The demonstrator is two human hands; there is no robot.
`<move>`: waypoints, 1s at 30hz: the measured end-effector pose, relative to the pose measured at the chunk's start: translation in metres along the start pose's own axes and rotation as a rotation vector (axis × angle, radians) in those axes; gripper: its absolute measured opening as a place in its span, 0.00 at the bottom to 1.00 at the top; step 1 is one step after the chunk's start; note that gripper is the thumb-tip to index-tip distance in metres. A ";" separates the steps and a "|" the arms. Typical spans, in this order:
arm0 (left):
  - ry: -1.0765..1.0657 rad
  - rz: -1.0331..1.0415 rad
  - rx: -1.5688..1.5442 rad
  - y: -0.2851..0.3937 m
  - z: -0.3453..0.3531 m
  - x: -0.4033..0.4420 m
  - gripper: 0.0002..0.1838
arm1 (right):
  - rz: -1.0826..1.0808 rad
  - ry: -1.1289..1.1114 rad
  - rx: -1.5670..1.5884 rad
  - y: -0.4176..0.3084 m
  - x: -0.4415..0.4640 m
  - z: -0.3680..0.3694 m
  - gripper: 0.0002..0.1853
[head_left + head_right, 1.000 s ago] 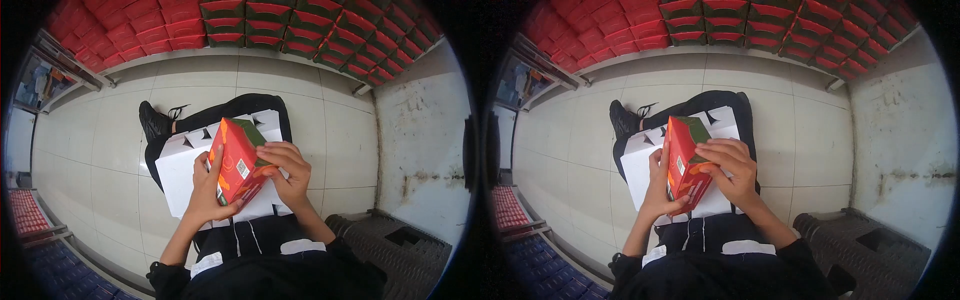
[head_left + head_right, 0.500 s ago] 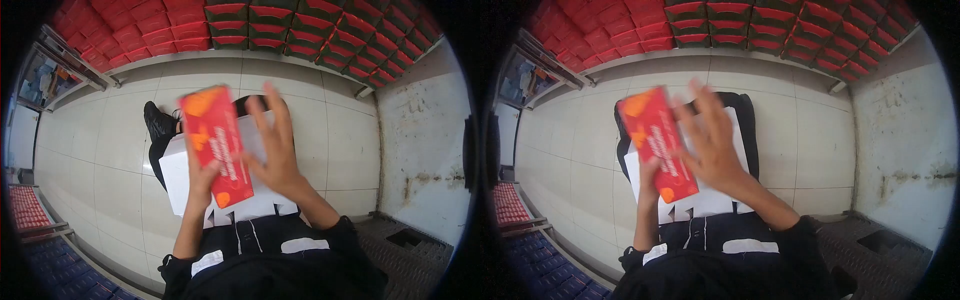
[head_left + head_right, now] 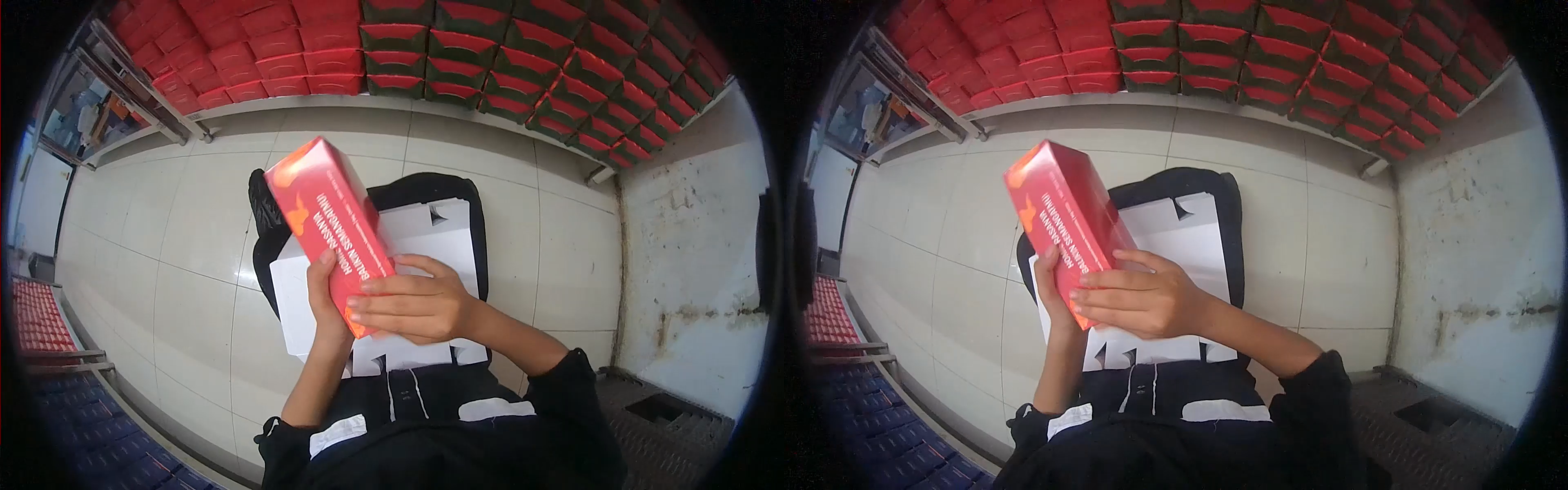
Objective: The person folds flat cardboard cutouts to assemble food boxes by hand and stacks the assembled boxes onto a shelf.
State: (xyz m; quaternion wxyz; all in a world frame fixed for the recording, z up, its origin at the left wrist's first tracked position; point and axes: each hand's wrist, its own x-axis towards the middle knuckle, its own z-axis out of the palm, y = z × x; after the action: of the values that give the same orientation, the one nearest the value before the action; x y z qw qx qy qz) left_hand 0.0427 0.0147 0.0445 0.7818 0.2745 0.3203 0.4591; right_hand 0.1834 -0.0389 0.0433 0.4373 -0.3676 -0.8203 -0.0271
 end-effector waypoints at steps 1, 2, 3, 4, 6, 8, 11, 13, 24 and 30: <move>-0.045 0.042 -0.039 -0.006 -0.011 0.003 0.28 | -0.015 0.001 0.000 0.001 0.003 -0.006 0.15; -0.047 0.059 -0.041 -0.014 -0.023 0.007 0.28 | 0.076 -0.034 0.206 0.001 0.006 -0.018 0.16; -0.047 0.263 0.306 -0.026 -0.040 0.013 0.37 | 0.168 -0.072 0.412 0.002 0.008 -0.027 0.17; -0.042 0.464 0.652 -0.040 -0.061 0.023 0.47 | 0.155 -0.074 0.409 0.003 0.010 -0.031 0.17; -0.215 0.648 0.822 -0.039 -0.091 0.039 0.59 | 0.371 0.348 0.331 0.005 0.013 -0.038 0.20; -0.179 0.999 1.158 -0.011 -0.059 0.029 0.61 | 0.435 0.288 0.236 0.003 0.034 -0.056 0.22; -0.176 1.170 1.359 -0.003 -0.061 0.023 0.59 | 0.529 0.161 0.064 -0.005 0.042 -0.052 0.25; -0.103 1.180 1.414 -0.003 -0.056 0.020 0.48 | 0.523 0.090 -0.187 -0.013 0.043 -0.034 0.24; -0.100 1.108 1.717 -0.004 -0.044 0.007 0.40 | 0.702 0.116 -0.280 -0.005 0.035 -0.010 0.22; -0.095 1.126 1.727 -0.017 -0.043 0.005 0.40 | 0.767 0.036 -0.243 0.003 0.035 -0.005 0.28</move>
State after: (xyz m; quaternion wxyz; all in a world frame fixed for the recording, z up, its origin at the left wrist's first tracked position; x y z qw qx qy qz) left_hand 0.0214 0.0177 0.0027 0.0017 0.8707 0.3346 0.3605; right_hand 0.1764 -0.0182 0.0711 0.3833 -0.6956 -0.6066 0.0348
